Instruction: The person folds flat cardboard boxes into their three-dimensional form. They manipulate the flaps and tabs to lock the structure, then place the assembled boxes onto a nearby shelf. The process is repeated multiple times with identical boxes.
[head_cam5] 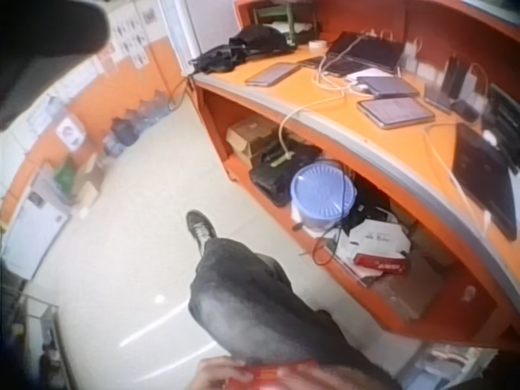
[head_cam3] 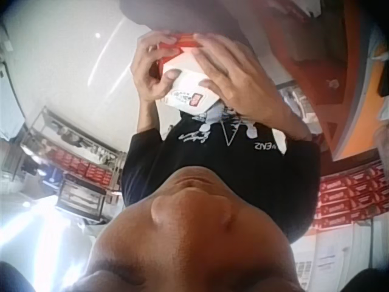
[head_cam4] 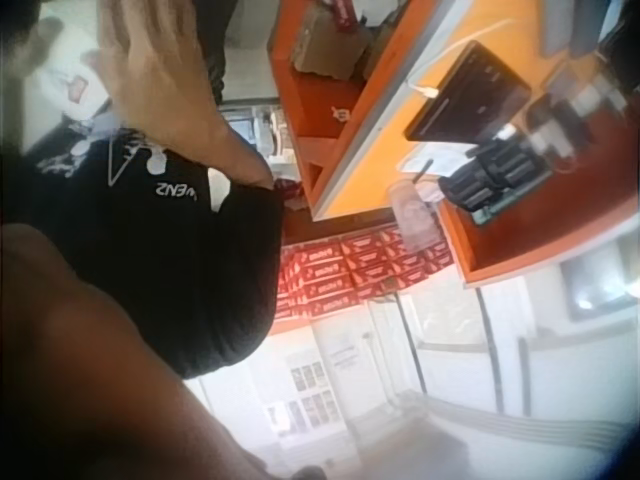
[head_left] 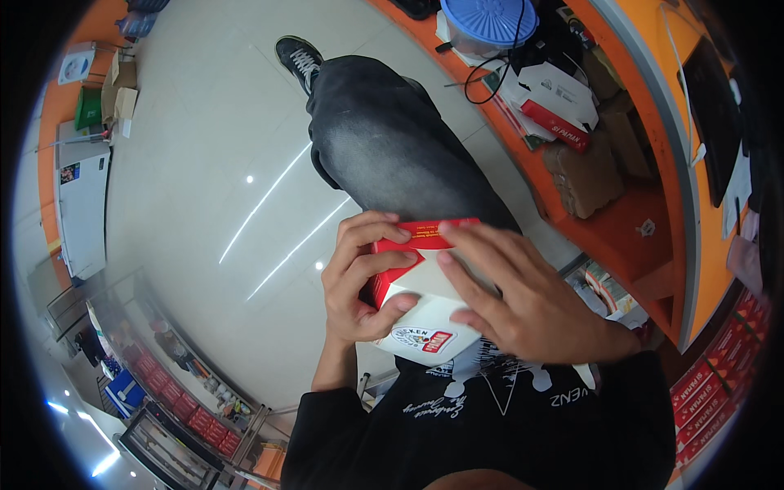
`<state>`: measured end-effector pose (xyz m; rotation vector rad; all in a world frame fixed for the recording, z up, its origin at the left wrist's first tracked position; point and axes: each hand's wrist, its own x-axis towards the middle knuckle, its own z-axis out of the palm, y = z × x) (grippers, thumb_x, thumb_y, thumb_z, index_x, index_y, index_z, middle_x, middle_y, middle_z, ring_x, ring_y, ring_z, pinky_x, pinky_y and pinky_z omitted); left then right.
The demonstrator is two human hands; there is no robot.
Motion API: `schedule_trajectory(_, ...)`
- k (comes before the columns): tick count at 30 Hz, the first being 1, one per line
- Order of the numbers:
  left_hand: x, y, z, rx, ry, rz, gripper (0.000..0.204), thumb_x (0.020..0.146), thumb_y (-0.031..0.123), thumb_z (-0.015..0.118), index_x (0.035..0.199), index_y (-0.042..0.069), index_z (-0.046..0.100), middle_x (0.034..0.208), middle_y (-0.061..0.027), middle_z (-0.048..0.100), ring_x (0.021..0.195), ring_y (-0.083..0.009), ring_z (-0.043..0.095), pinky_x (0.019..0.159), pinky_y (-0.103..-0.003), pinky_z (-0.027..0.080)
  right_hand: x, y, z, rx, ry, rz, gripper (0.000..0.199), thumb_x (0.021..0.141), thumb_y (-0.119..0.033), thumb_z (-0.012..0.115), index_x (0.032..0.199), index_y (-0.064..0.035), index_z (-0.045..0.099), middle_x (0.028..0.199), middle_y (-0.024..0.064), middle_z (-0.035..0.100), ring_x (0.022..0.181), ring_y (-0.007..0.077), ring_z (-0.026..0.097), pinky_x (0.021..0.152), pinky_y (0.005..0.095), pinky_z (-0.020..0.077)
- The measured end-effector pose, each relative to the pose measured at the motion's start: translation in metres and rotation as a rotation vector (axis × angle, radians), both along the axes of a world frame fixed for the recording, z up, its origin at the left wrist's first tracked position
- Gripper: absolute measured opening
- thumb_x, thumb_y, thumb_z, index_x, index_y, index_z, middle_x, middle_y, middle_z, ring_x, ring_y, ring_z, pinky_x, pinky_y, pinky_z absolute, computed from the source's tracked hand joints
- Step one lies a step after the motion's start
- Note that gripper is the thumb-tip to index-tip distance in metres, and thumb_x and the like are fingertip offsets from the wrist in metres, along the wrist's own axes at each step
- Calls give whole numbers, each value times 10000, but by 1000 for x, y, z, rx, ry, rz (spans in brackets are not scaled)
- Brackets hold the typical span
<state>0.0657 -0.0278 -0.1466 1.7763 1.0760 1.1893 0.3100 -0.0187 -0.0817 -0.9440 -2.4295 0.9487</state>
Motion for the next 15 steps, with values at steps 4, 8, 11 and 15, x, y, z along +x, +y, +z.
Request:
schedule_trajectory(4, 2, 2, 1, -99, -53, 46, 421, 816, 354, 810, 1027, 3, 711, 1173, -190, 664, 1154, -397, 603, 978, -507, 491, -5, 14, -41, 23, 87, -44, 607, 918, -280, 718, 1409, 35, 550, 1358, 227, 578, 1261, 367, 548, 1031, 469, 464)
schedule_trajectory(8, 1, 2, 7, -262, -28, -6, 403, 807, 257, 823, 1084, -9, 699, 1238, -210, 650, 1210, -389, 598, 1010, -501, 480, -8, 15, -64, 10, 179, -81, 663, 918, -291, 722, 1456, 32, 510, 1407, 223, 549, 1272, 359, 542, 1048, 466, 457)
schedule_trajectory(11, -6, 5, 11, -230, -18, -49, 387, 822, 210, 819, 1113, 1, 675, 1257, -221, 635, 1226, -390, 598, 1030, -503, 471, -8, 7, -60, -44, 240, -186, 723, 941, -290, 708, 1513, 44, 419, 1477, 267, 464, 1328, 400, 497, 1090, 480, 429)
schedule_trajectory(15, -4, 4, 16, -38, -163, 233, 341, 865, 230, 801, 1076, 18, 638, 1219, -225, 630, 1218, -419, 596, 1035, -539, 469, -16, 1, -44, -269, 422, -258, 750, 1008, -264, 630, 1579, 57, 265, 1539, 326, 349, 1405, 471, 409, 1142, 499, 378)
